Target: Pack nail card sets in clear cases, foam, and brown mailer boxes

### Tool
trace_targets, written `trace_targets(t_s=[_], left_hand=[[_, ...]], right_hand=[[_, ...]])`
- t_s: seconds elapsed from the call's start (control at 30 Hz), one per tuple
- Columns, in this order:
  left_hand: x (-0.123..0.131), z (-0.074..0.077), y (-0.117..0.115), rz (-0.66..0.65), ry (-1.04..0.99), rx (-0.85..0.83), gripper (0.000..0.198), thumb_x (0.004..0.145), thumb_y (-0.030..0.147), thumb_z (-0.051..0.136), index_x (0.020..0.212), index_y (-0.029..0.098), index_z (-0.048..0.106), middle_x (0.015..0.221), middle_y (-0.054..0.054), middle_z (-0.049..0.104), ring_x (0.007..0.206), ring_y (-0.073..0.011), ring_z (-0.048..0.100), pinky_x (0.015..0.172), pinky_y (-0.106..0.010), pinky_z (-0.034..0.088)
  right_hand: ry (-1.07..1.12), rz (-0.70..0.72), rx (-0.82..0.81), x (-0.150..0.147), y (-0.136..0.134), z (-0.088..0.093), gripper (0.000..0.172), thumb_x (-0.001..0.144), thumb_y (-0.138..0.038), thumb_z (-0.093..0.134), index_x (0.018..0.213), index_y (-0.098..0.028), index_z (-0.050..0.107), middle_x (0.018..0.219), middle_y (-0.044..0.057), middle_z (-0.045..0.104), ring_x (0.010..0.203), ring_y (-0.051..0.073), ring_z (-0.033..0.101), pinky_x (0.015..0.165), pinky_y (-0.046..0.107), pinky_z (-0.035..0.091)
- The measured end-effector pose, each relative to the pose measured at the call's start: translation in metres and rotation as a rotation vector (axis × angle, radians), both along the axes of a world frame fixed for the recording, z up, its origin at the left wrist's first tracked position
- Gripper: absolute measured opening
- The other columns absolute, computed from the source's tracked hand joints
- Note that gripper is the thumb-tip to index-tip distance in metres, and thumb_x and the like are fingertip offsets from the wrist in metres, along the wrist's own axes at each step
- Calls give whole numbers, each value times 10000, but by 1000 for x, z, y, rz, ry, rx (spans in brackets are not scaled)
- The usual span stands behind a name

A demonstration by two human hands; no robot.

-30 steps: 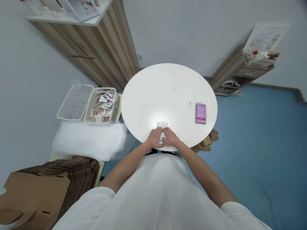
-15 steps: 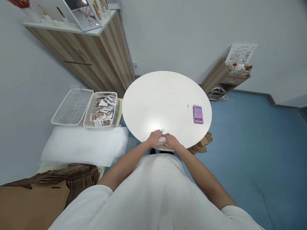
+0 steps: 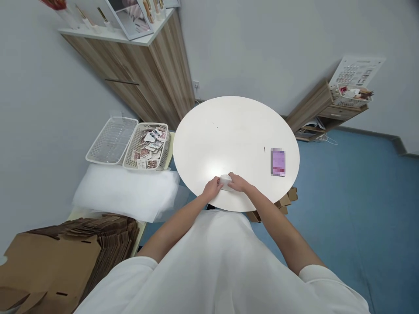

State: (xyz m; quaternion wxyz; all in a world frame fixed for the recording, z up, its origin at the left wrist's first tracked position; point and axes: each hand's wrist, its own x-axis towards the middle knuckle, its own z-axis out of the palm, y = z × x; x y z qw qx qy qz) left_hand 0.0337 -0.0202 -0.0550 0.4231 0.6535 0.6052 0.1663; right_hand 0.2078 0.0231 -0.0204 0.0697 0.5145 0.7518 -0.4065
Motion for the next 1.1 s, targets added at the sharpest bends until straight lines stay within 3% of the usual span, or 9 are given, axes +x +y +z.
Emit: trace_targets(t_s=[0.13,0.27,0.4,0.53,0.63,0.87,1.1], left_hand=[[7,-4,4,97,73,29,300,762,289,519,1038,175,493,982,-70,534,875,-186,537,768,-322,440],[10,-7,2,209,57,26,423,759,307,533,1150,177,439,1030,-75,495,743,-139,534,731,-308,458],[12,-7,-1,248,33,-2,361,756,273,532,1099,188,458,947,-38,538,665,-112,527,706,-289,457],[13,-3,-5,356,106,-123,355,731,387,564,1009,182,486,822,-25,582,679,-149,563,656,-301,453],[13,-3,-9,467,96,-255,377,689,493,586,890,183,508,690,-12,598,683,-179,594,644,-318,454],[13,-17,-14,668,-208,-302,352,680,419,630,900,177,499,823,-34,615,648,-122,607,650,-286,489],[-21,-13,3,636,-130,-123,309,726,382,591,944,184,499,866,-30,591,631,-101,567,643,-271,489]], right_hand=[[66,-109,137,5,-1,-12,389,807,-230,371,1192,-175,375,1081,99,477,807,172,524,665,282,411],[63,-384,214,3,-12,-25,444,828,-326,372,1248,-193,318,1192,114,380,859,179,527,688,298,426],[180,-607,181,-2,-34,-31,430,793,-425,405,1157,-198,372,1104,85,459,924,197,511,715,309,427],[255,-744,25,-4,-49,-33,369,739,-444,455,1018,-203,439,889,39,535,766,184,540,670,314,429],[344,-828,-66,-4,-51,-35,323,703,-424,502,939,-206,466,885,34,546,667,156,550,642,306,443],[456,-882,-106,-7,-48,-37,267,727,-432,484,861,-202,501,845,32,583,635,139,577,666,300,467],[437,-855,-104,-48,-23,-32,288,730,-425,494,916,-207,469,821,18,570,613,129,577,640,288,473]])
